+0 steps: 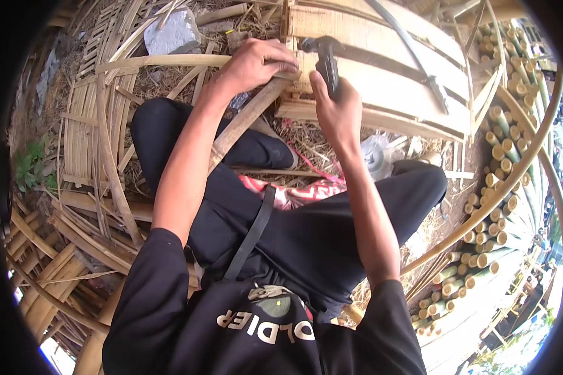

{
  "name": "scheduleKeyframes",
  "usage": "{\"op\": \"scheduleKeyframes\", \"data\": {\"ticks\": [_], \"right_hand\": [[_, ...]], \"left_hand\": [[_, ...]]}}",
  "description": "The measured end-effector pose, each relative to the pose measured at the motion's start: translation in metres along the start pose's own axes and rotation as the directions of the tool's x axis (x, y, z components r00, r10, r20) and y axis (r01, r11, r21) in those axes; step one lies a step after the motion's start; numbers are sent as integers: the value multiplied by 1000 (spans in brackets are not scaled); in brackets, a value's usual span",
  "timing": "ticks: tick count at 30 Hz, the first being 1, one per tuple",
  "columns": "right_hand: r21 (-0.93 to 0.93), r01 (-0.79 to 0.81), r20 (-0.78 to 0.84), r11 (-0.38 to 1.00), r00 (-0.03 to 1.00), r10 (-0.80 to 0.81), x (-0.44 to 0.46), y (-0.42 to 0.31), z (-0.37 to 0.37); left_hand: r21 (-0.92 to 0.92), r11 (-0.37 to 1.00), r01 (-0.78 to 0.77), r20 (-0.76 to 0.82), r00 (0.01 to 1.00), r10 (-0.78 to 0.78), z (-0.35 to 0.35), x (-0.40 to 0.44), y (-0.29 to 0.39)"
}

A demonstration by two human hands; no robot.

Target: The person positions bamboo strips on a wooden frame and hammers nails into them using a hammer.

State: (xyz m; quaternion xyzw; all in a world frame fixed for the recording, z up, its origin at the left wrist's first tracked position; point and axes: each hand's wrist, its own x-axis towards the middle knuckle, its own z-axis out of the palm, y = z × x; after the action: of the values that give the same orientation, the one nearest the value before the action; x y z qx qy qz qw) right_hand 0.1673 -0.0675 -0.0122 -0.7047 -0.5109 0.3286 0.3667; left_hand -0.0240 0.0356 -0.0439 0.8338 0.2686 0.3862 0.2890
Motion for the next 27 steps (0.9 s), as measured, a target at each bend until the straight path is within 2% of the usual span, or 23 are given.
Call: {"op": "scheduleKeyframes", "data": {"ticks": [3, 5, 7, 9, 12, 14, 16, 18, 21, 25, 27], "right_hand": [[-17, 170, -88, 985, 981, -171, -21, -14, -6], [-54, 139, -70, 989, 987, -143, -19, -26, -7], [-59, 18, -32, 998, 999, -19, -16, -34, -4], [-40, 88, -61, 995, 994, -90, -3, -28, 4], [11, 50, -58, 999, 997, -49, 14, -6, 14], [113, 41, -66, 993, 997, -34, 19, 4, 22], [186, -70, 4, 980, 997, 71, 17, -5, 22], [148, -38, -21, 988, 999, 42, 13, -8, 20], [152, -33, -21, 988, 999, 36, 20, -3, 23], [234, -206, 78, 950, 978, 193, 17, -9, 17], [247, -159, 78, 956, 987, 144, 22, -3, 19]], "left_hand": [[-18, 999, 28, 33, 999, -28, -4, 1, 4], [-8, 1000, 23, 17, 1000, -23, -4, 0, 5], [-16, 1000, 12, 24, 1000, -11, -3, 0, 1], [-26, 1000, 7, 25, 1000, -6, -2, -2, -1], [-61, 996, 61, 35, 998, -59, -5, 1, 7], [-85, 994, 63, 27, 998, -61, -4, 2, 7], [-101, 992, 74, 33, 997, -71, -7, 1, 11], [-137, 987, 84, 40, 996, -79, -9, 3, 15], [-97, 993, 69, 28, 997, -66, -9, 3, 15], [-119, 991, 58, 15, 998, -57, -8, 1, 12], [-101, 994, 51, 33, 998, -48, -8, 3, 13]]}}
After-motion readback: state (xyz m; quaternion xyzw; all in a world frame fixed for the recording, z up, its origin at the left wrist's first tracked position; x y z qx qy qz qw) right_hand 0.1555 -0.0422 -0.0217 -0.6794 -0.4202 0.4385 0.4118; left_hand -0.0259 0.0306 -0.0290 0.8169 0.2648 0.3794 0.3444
